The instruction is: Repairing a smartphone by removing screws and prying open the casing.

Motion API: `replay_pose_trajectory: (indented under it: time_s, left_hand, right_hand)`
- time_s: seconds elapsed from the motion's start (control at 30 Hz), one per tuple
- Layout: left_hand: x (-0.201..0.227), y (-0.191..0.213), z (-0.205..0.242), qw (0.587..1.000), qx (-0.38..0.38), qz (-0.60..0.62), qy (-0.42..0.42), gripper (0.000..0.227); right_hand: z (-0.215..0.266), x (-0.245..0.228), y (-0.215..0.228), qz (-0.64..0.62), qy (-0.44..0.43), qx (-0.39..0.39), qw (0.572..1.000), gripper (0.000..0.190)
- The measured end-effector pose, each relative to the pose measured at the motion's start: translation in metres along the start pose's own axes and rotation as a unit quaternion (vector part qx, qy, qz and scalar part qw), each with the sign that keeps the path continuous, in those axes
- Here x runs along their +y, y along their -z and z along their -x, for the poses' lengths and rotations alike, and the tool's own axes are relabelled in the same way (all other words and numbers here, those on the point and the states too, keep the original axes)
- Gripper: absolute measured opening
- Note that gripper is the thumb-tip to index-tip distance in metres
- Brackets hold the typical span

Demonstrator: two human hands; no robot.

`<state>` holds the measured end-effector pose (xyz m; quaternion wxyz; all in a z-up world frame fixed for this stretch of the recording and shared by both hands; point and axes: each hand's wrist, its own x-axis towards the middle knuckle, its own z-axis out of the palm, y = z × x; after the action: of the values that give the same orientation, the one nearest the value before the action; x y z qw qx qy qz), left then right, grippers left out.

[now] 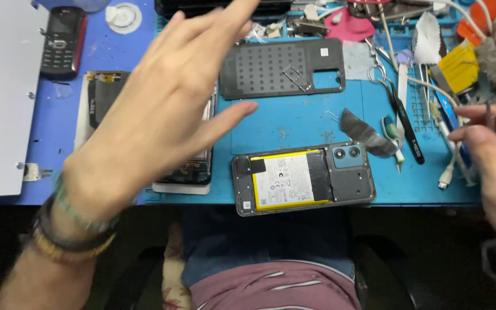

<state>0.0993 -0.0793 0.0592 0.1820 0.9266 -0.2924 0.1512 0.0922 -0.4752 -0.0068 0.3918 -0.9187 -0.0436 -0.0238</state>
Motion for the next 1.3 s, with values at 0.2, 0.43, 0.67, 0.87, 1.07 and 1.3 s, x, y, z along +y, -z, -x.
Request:
replay_pose_trajectory:
  time_s: [0.2,0.43,0.67,0.87,1.07,1.3]
  left_hand:
    - [0.065,-0.039,0.046,0.99,-0.095,-0.099,0.012,0.103]
    - [0.067,-0.05,0.06,0.991,-0.088,-0.097,0.039,0.092]
    - [0.078,-0.054,0.084,1.0,-0.005,0.005,0.0,0.057]
    - [0.108,-0.125,0.133,0.93,0.168,-0.181,-0.272,0.016]
    - [0.131,-0.104,0.039,0.923,0.219,-0.175,-0.262,0.01]
    - [0.143,-0.116,0.002,0.985,0.158,-0.061,-0.036,0.027]
  right_hand:
    - [0.019,0.0,-0.008,0.089,0.132,0.028,0.987,0.031]
    - [0.037,-0.055,-0.017,0.103,-0.001,-0.069,0.992,0.016]
    - [0.054,-0.033,-0.031,-0.154,-0.23,-0.156,0.948,0.048]
    - [0.048,-0.045,-0.035,-0.215,-0.22,-0.189,0.933,0.054]
    - [0.0,-0.093,-0.05,-0.13,-0.025,-0.27,0.954,0.024]
    - [-0.046,-0.113,-0.023,-0.021,0.199,-0.105,0.974,0.014]
